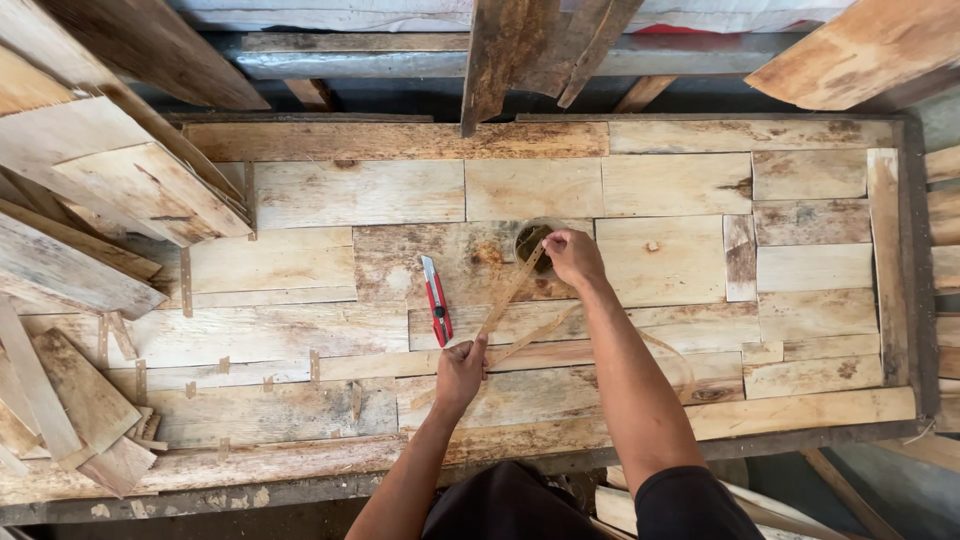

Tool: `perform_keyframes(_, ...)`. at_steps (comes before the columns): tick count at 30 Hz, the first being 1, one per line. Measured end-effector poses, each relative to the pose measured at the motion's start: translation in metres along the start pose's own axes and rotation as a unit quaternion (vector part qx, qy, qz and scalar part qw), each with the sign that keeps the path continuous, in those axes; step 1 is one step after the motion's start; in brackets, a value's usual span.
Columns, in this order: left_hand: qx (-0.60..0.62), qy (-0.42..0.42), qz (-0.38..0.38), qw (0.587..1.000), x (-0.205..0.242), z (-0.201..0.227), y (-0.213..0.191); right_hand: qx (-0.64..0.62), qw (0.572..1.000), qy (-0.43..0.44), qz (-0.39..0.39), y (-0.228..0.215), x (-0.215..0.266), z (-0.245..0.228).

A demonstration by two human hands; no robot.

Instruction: The person is applying adhesive to small pieces of wood and arranging them into a pattern.

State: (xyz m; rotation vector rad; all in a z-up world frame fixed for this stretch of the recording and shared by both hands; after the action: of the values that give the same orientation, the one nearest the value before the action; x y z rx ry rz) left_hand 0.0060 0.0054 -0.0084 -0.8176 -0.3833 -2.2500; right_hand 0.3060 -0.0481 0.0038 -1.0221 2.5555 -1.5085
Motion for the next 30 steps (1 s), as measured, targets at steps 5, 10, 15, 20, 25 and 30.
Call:
perform_keyframes(5,-0.006,-0.011,-0.007,1.000,-0.004,-0.001,0.000,-0.027,0.993,0.085,-0.072,-0.016,0.008,-0.027)
perform_keyframes(10,-0.033,0.003,-0.008,0.999,-0.003,0.003,0.000,-0.098,0.993,0.047,-0.033,-0.014,-0.007,-0.024)
perform_keyframes(15,-0.020,0.091,-0.014,0.996,-0.009,0.031,0.005,-0.062,0.994,-0.092,-0.001,-0.005,-0.051,-0.065)
perform_keyframes(20,0.016,0.085,0.009,0.996,-0.052,0.043,0.016,-0.050,0.982,-0.180,-0.015,0.019,-0.100,-0.118)
perform_keyframes(25,-0.002,0.106,0.029,0.994,-0.083,0.064,0.016,-0.063,0.968,-0.242,-0.013,0.041,-0.141,-0.130)
perform_keyframes(30,-0.037,0.093,0.046,0.994,-0.100,0.074,0.014,0.008,0.969,-0.245,0.004,0.057,-0.174,-0.121)
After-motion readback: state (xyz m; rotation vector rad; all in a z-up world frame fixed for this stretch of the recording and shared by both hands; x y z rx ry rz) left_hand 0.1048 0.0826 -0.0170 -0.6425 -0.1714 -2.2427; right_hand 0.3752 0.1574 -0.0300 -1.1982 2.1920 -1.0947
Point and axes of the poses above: each hand's wrist, its own x-axis away from the middle knuckle, its own y-axis out of the palm, z = x × y, the point moved 1 cm from there along -x, towards the middle knuckle, and after that the axes turned 3 degrees about -y, right-handed, at the moved point
